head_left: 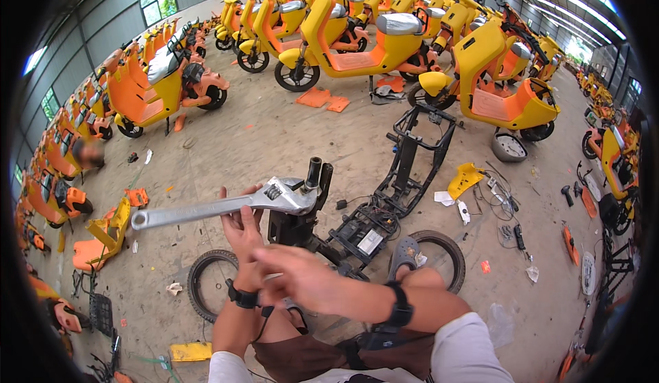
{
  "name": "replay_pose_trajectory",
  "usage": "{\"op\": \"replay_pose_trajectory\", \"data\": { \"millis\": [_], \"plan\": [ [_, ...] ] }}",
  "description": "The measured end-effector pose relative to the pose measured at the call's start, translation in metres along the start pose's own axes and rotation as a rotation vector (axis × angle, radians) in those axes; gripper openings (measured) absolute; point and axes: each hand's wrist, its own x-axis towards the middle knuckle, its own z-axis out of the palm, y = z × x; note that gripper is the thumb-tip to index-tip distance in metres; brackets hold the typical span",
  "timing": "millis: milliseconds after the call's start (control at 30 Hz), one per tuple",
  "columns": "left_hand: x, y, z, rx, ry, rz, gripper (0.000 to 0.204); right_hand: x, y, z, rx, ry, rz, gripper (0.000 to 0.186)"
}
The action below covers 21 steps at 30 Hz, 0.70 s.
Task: The person uses a large adjustable wrench to adjust and tighten components on a motorcycle's front fork assembly while holding the metal tubes by hand.
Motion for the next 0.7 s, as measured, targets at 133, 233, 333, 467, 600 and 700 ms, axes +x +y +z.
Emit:
{"op": "replay_pose_trajectory", "data": {
  "millis": [133, 233, 333, 467, 600, 700],
  "plan": [
    [0.038, 0.003, -0.022, 0.028, -0.108, -0.098, 0.054, -0.015, -0.004, -0.054, 0.118, 0.153, -0.079, 0.024],
    [0.07, -0.004, -0.02, 0.038, -0.179, -0.267, 0.054, -0.018, 0.002, -0.089, 0.215, 0.208, -0.123, 0.023],
    [0.094, -0.01, -0.018, 0.04, -0.207, -0.418, 0.047, -0.026, -0.002, -0.096, 0.198, 0.245, -0.124, 0.022],
    [0.126, -0.016, -0.015, 0.111, -0.28, -0.544, 0.044, -0.032, -0.003, -0.096, 0.251, 0.232, -0.167, 0.023],
    [0.157, -0.031, 0.011, 0.225, -0.464, -0.688, 0.037, -0.04, -0.007, -0.106, 0.282, 0.295, -0.236, 0.023],
    [0.169, -0.045, 0.027, 0.289, -0.56, -0.778, 0.034, -0.047, -0.011, -0.113, 0.295, 0.348, -0.267, 0.025]
  ]
}}
